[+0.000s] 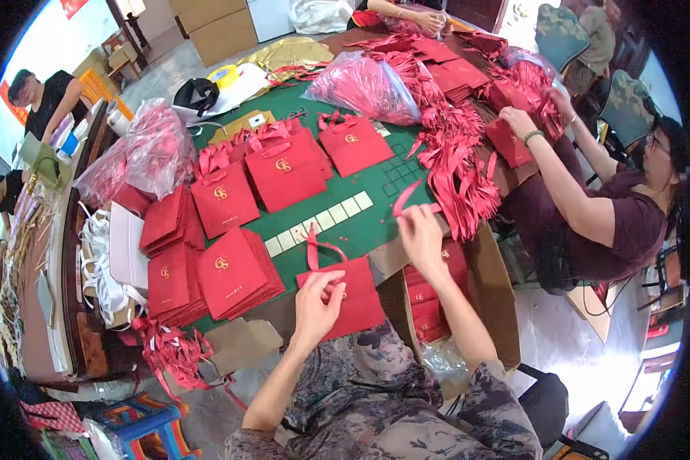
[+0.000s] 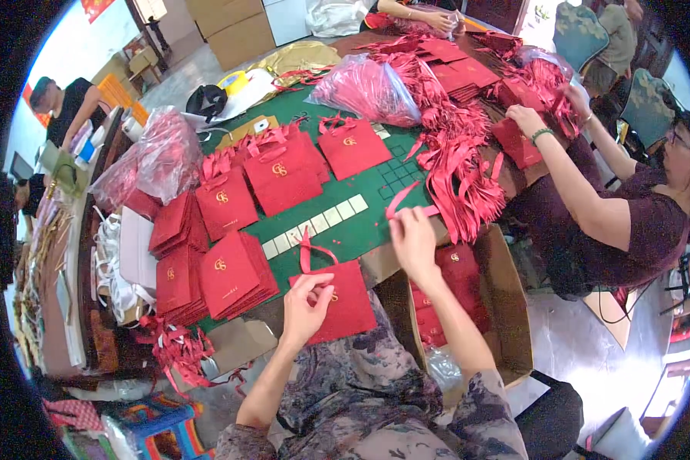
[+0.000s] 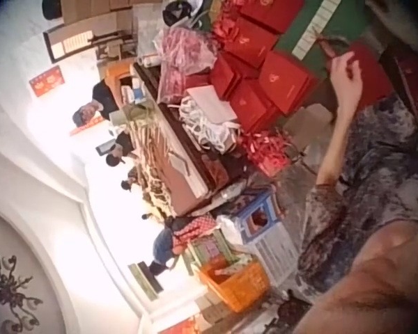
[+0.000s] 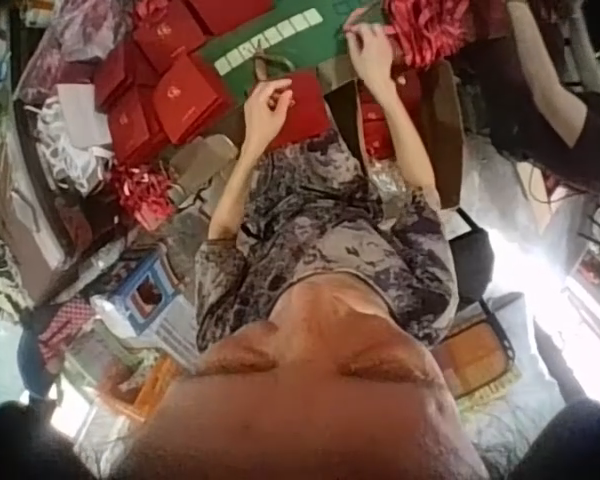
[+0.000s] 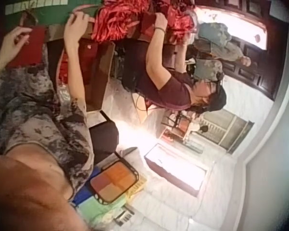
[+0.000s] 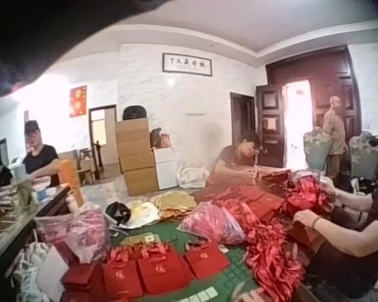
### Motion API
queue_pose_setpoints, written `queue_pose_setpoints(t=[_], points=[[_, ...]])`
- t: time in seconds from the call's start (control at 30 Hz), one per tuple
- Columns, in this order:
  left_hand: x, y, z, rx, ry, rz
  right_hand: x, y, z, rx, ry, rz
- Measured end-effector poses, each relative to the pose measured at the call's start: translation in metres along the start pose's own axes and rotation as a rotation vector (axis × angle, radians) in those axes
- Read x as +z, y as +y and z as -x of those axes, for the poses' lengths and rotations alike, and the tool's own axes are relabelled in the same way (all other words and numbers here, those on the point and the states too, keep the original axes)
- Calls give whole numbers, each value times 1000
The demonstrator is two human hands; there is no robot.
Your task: The person attaches ribbon handles to red paper gift bags by hand and places the assembled bags into a cardboard box.
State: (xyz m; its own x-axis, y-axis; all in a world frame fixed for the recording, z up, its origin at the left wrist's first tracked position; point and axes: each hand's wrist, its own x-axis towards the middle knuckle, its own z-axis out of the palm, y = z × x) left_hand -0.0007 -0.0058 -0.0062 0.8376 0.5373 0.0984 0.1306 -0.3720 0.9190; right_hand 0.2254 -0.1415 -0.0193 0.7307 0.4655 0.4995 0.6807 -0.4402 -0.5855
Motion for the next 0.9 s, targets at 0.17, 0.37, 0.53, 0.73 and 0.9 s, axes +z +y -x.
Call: queue_pose_setpoints(t=[0.17,0.37,0.53,0.73,0.9], points=[[10,-4,-14,-256,-188,598,-9,-71,45,-113,-166,-213],[11,-5,-23,-406,-156,934,-20,-98,84,-320,-417,-176],[3,-8,-16,-321,-42,816,-23,-87,83,-237,-531,-97],[16,7,5,-106,-64,191,-4,-93,65,158,-303,-545],[23,11,4,26,-79,-84,11,-93,58,485,-421,-841]])
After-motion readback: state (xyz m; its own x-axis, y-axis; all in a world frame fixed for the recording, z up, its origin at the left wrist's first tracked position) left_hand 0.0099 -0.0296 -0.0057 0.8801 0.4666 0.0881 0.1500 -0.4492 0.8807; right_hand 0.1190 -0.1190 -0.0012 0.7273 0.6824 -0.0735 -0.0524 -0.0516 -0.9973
